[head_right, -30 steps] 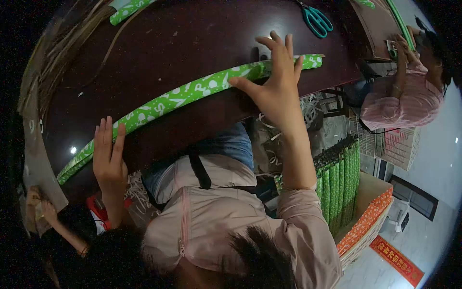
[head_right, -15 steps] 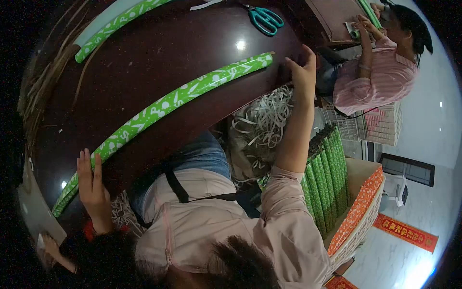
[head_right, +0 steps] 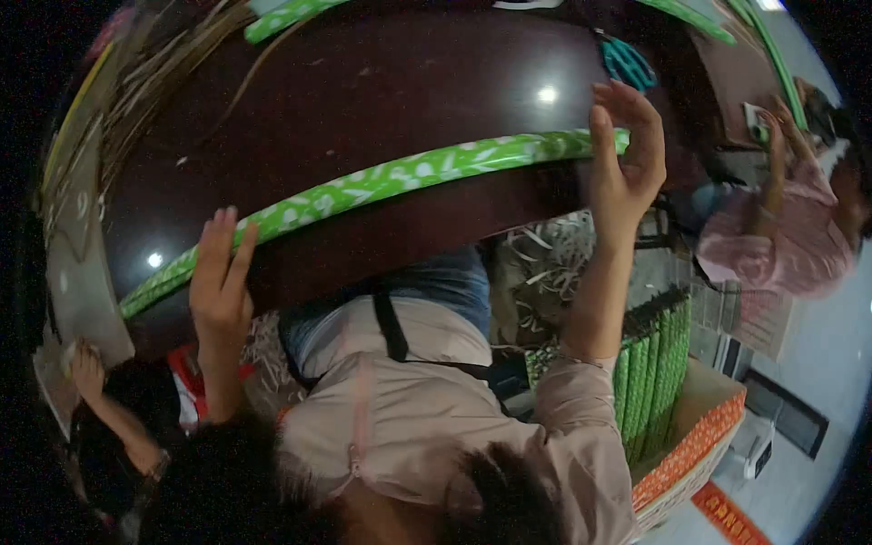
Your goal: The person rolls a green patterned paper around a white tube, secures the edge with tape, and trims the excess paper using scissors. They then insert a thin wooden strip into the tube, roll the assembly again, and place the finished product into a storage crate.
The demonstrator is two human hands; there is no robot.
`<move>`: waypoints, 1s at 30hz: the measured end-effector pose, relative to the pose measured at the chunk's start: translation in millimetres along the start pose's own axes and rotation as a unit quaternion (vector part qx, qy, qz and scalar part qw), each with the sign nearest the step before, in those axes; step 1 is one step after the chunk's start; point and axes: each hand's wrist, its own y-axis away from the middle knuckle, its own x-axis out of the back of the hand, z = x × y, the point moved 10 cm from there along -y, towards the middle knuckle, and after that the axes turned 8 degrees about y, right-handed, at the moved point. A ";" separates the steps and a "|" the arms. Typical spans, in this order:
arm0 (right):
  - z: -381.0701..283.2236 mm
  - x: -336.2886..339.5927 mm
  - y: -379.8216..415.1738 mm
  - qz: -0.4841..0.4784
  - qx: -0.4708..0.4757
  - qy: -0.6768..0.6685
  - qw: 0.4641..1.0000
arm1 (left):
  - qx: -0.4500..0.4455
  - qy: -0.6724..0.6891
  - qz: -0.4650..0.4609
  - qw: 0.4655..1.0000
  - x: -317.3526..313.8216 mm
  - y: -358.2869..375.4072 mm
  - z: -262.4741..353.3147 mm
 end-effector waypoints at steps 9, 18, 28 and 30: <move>-157.1 -200.4 79.9 -0.420 0.384 0.087 0.818 | -0.013 0.041 0.076 0.996 11.2 -2.3 12.2; -166.0 -216.9 126.1 -0.410 0.539 0.158 0.718 | 0.009 0.055 0.119 0.991 18.4 11.3 22.1; -164.0 -215.9 130.4 -0.396 0.551 0.190 0.710 | 0.094 0.091 -0.045 0.990 25.5 45.5 -35.3; -163.9 -212.5 132.3 -0.364 0.576 0.201 0.703 | 0.100 0.083 -0.047 0.990 29.8 50.6 -40.3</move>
